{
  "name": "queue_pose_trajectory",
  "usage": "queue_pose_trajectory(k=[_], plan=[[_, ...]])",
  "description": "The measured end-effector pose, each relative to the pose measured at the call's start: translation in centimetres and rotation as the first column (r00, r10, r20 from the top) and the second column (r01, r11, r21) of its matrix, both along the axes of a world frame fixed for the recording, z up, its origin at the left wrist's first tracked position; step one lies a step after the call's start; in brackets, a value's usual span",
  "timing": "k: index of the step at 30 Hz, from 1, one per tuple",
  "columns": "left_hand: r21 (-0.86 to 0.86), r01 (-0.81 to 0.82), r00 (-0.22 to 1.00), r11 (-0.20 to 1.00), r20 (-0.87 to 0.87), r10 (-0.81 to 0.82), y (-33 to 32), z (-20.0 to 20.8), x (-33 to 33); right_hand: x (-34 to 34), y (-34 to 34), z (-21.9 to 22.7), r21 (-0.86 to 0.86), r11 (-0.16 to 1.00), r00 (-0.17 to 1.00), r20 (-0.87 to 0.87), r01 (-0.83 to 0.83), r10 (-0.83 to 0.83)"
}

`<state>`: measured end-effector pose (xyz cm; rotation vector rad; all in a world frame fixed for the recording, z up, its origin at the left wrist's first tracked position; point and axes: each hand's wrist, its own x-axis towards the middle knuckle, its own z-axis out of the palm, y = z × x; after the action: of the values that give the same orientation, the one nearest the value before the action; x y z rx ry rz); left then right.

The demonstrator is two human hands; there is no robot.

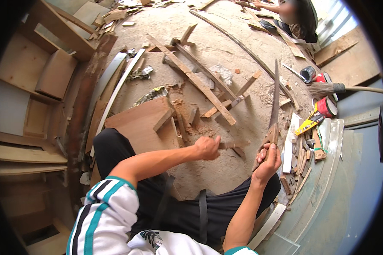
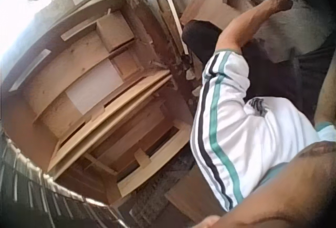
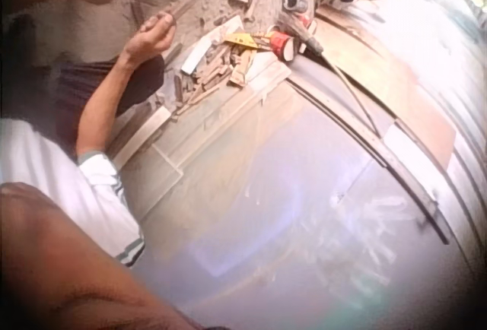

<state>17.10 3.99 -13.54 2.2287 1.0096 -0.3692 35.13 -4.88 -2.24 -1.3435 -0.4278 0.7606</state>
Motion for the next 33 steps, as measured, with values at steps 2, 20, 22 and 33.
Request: queue_pose_trajectory(k=[2,20,22,33], plan=[[-0.017,0.01,0.998,1.0,0.057,-0.009,-2.5,5.2,-3.5,-0.2,0.8,-0.1,0.01,1.0,1.0,-0.009,-0.006,0.007],[0.459,-0.464,0.876,0.757,0.109,0.47,-2.0,11.5,-23.4,-4.1,7.3,-4.2,0.042,0.975,0.975,-0.011,-0.22,0.22],[0.423,-0.434,0.891,0.795,0.07,0.449,-2.0,10.7,-25.0,-5.2,7.8,-3.9,0.044,0.974,0.975,0.007,-0.223,0.223],[0.311,-0.398,0.917,0.863,0.138,0.374,-3.7,7.5,-30.2,-8.4,9.1,-3.5,0.045,0.959,0.96,-0.001,-0.279,0.28]])
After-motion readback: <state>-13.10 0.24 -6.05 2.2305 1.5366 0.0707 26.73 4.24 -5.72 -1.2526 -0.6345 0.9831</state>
